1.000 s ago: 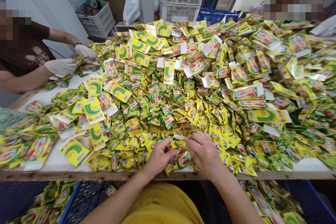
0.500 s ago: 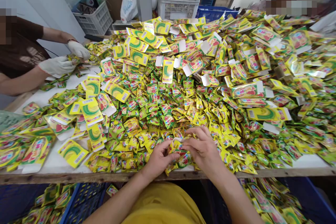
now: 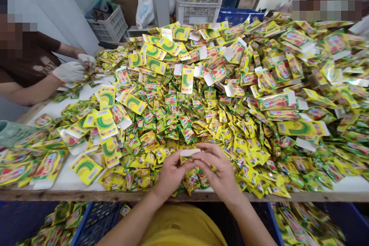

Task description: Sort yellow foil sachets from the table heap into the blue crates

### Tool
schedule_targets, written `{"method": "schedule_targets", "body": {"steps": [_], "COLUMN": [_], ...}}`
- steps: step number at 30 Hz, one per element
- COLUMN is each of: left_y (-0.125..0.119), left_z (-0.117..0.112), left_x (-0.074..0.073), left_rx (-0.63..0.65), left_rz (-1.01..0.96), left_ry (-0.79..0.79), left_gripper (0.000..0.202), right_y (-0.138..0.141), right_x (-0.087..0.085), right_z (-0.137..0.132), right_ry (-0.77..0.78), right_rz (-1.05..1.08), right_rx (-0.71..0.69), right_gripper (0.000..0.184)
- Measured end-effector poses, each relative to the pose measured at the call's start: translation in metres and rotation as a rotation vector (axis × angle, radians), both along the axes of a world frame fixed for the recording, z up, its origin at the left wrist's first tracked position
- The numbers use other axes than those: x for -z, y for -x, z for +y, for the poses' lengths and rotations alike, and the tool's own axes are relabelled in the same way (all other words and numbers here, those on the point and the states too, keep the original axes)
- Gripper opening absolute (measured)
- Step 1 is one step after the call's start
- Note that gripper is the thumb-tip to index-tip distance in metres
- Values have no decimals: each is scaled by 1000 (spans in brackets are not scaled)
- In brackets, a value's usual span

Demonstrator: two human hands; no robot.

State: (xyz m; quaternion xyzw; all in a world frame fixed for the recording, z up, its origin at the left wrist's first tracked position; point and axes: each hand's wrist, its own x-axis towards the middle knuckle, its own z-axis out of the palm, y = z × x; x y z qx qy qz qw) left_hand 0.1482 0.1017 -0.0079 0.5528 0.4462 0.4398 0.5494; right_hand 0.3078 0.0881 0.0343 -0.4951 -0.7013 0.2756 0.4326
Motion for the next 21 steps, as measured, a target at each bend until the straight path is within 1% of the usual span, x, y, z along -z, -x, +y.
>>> {"method": "schedule_targets", "body": {"steps": [2,4,6,8,9,10,11,12,13,15,16,17,18,21], "left_y": [9,20,29,35,37,37,36,34,32,28,27,27,27,29], "left_z": [7,10,7,3,1,1,2,5,9,18,23,27,30,33], "left_x": [-2,-5,-7,-10,-10,-10,-10,-9,-6,-1,3,7,11,19], "left_rx": [1,57,102,136,142,135,114,76,21,-101,-154,-197,-226,-229], "left_rz": [-23,-26,-14,-6,-22,-59,-115,-179,-237,-285,-270,-237,-195,-56], "left_ry": [-24,-17,17,71,106,148,199,255,306,351,332,293,245,132], "left_gripper": [27,33,41,42,39,36,33,31,29,33,37,40,42,42], "right_y": [7,14,20,25,27,30,34,38,41,47,49,50,50,49], "right_x": [10,21,28,30,29,27,24,22,20,17,17,17,18,23], "right_z": [5,11,16,16,16,15,15,16,18,24,28,33,37,48], "right_ry": [128,308,497,677,743,775,761,696,595,386,331,322,350,457], "right_rz": [316,548,696,782,806,809,790,752,697,563,517,501,512,591], "right_rx": [123,157,110,30,-4,-23,-22,-2,33,94,101,95,84,70], "right_gripper": [18,19,19,21,21,19,15,10,7,13,16,19,21,24]}}
